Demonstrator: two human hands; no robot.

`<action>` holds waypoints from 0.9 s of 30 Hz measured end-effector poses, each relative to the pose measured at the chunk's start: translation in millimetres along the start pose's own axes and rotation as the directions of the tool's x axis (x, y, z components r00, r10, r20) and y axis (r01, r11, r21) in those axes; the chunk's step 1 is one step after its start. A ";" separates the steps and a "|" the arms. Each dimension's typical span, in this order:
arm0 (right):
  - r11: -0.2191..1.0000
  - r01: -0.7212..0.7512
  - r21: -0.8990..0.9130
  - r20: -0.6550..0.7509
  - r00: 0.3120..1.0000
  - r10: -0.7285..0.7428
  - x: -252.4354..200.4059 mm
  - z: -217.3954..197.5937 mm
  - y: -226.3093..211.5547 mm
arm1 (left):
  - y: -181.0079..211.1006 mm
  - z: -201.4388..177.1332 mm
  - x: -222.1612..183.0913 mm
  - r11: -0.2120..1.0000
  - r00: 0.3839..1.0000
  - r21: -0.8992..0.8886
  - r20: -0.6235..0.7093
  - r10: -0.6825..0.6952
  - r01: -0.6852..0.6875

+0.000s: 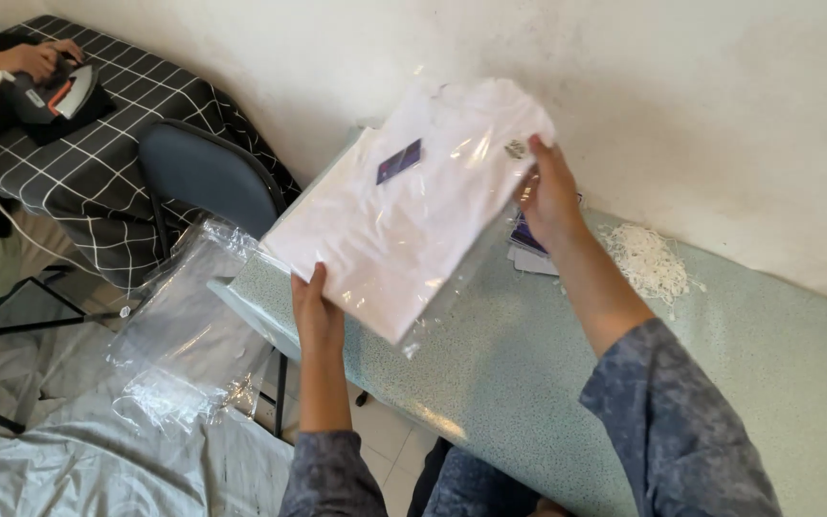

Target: The person folds a white t-shirt, attaches a tag to the collar, and places it into a clear plastic bag. They then fold a black t-shirt and attach a tag to it as well.

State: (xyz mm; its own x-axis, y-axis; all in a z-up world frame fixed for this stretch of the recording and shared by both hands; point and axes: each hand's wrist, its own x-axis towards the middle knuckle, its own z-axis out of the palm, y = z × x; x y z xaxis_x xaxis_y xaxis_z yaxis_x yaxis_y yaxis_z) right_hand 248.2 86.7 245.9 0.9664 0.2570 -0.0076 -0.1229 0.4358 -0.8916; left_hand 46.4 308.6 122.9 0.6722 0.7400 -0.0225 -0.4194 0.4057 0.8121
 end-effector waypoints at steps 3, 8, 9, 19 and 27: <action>0.972 -0.099 -0.213 0.037 0.993 0.110 59.3 -69.9 124.5 | -39.7 -29.1 58.3 0.944 0.978 0.300 -0.194 -0.077 0.134; 0.808 0.062 -0.586 0.175 0.983 0.051 -29.5 -93.1 185.0 | -83.1 -72.1 118.4 0.821 0.979 0.559 -0.203 -0.001 0.117; 0.687 0.287 -0.667 0.352 0.935 -0.049 -47.5 -93.8 185.0 | -88.0 -74.5 123.3 0.793 0.979 0.600 -0.204 0.029 0.101; 0.717 0.309 -0.624 0.322 0.939 -0.125 -31.1 -108.2 203.0 | -60.7 -41.4 65.0 0.870 0.930 0.486 -0.277 0.243 -0.083; 0.729 0.378 -0.571 0.341 0.917 -0.208 -25.8 -116.3 216.9 | -127.8 -3.4 31.1 0.144 0.884 0.988 -0.028 0.466 -0.045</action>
State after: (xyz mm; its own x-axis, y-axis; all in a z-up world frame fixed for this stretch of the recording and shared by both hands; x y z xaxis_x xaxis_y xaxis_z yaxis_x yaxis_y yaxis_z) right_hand 222.9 74.2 0.0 0.8343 0.4394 0.3330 0.4045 -0.0773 -0.9113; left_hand 118.8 281.5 16.4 0.3821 0.8584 0.3424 0.5122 -0.5051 0.6946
